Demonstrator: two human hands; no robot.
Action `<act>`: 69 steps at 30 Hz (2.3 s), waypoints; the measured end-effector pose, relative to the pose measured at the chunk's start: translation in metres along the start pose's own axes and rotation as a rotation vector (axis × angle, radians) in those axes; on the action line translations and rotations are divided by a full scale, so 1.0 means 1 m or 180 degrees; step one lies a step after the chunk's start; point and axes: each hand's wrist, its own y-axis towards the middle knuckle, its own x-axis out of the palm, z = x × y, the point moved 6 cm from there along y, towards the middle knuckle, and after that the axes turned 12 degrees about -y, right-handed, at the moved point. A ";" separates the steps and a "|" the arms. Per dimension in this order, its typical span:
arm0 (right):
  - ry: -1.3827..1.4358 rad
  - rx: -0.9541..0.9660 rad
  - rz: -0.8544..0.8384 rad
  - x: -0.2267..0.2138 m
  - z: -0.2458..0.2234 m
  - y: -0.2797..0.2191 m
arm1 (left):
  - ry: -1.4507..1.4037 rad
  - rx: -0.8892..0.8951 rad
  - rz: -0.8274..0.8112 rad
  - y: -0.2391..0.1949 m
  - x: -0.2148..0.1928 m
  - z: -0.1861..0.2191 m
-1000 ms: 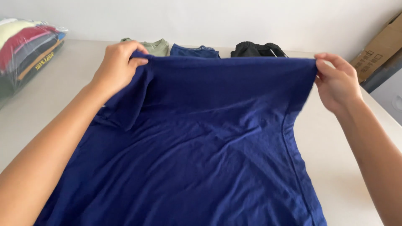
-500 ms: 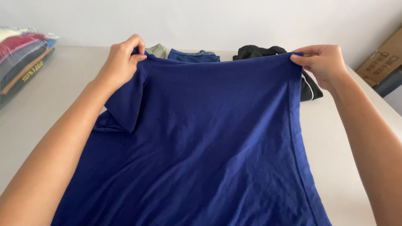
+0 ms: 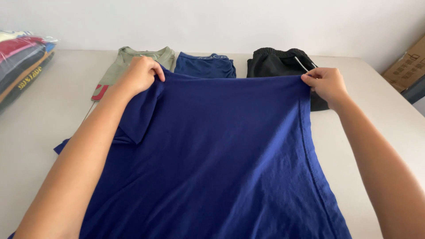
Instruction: Folding a blue t-shirt on a white table, including smoothing the fabric and folding the sleeves and body.
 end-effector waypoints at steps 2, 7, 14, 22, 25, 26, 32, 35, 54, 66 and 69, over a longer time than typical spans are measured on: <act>0.0108 -0.0098 0.0087 0.012 0.017 0.012 | 0.0001 0.0058 0.0034 -0.002 0.012 -0.008; 0.0451 -0.0091 0.0075 0.029 0.023 0.008 | -0.0086 -0.0023 -0.0242 -0.005 0.026 -0.005; 0.1494 0.0303 -0.0264 0.024 0.015 -0.025 | 0.0752 0.0752 -0.0396 -0.055 0.003 0.068; 0.2674 0.0356 -0.0321 -0.029 -0.001 -0.129 | 0.2149 0.1733 0.0160 -0.199 -0.022 0.137; 0.2427 0.0514 -0.0402 -0.030 0.015 -0.166 | 0.2610 0.2057 0.0168 -0.253 -0.013 0.144; 0.2326 0.0559 -0.0260 -0.031 0.024 -0.176 | 0.2675 0.2245 0.0087 -0.268 -0.006 0.143; 0.1832 0.0517 -0.0348 -0.031 0.033 -0.234 | 0.2746 0.2767 -0.0092 -0.320 0.016 0.132; 0.1570 0.0491 -0.0454 -0.029 0.042 -0.242 | 0.2738 0.2808 -0.0256 -0.328 0.023 0.119; 0.0169 0.1425 -0.1033 -0.031 0.004 -0.220 | 0.1401 -0.0573 0.0464 -0.274 -0.033 0.067; -0.0360 0.0548 -0.1869 -0.047 0.008 -0.261 | 0.2085 0.1830 -0.0059 -0.351 0.045 0.145; 0.0518 0.0624 -0.1497 -0.059 0.004 -0.264 | 0.1570 0.1969 0.0109 -0.341 0.045 0.149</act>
